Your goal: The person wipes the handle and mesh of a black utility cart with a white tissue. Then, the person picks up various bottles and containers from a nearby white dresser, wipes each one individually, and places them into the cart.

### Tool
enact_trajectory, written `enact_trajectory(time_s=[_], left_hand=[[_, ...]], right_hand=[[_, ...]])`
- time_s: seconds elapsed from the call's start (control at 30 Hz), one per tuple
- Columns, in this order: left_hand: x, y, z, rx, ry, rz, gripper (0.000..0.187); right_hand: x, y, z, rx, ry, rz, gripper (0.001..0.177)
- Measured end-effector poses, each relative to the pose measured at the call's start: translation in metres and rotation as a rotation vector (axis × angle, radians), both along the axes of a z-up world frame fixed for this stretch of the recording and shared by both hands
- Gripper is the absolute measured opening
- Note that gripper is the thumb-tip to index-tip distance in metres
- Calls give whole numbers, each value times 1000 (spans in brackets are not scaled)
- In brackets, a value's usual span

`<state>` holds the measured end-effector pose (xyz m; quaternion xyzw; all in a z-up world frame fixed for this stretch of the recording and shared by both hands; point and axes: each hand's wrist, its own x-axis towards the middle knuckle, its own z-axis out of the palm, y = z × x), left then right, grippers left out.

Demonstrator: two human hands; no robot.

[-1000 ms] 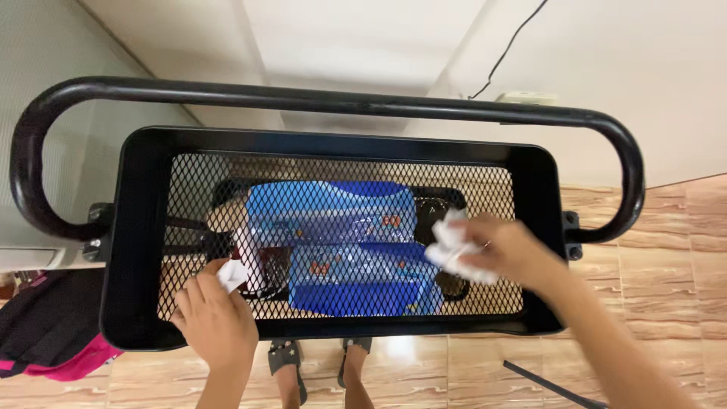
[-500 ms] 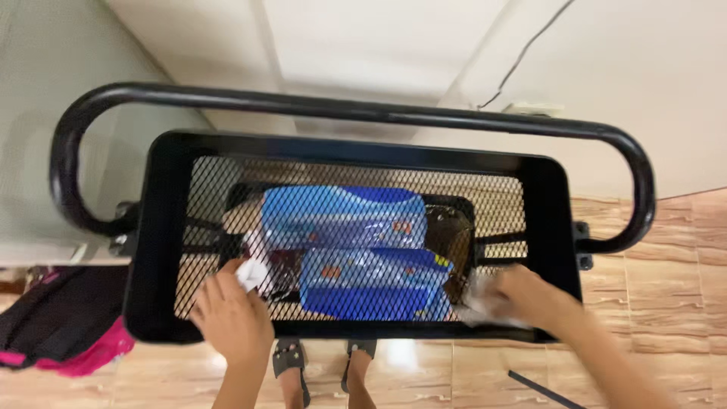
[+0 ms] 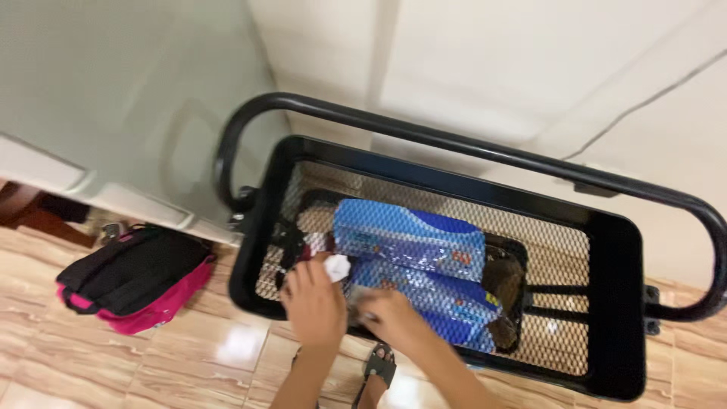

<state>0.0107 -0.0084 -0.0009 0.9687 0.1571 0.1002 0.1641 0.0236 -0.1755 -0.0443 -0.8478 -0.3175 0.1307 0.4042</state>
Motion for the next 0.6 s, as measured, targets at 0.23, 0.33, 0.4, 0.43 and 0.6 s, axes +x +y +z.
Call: enact_trajectory(time_s=[0.23, 0.33, 0.4, 0.43, 0.6], left_hand=[[4, 40, 28, -688, -341, -25, 33], [-5, 100, 41, -410, -330, -113, 44], [-3, 128, 40, -224, -274, -9, 41], [-3, 138, 38, -132, -245, 41, 40], [3, 142, 6, -225, -214, 170, 42]], right_hand=[[53, 59, -18, 11, 117, 11, 28], [128, 40, -17, -215, -343, -115, 25], [161, 47, -29, -180, -505, -309, 22], [166, 59, -38, -117, -531, -407, 23], [75, 150, -51, -68, -375, -49, 9]])
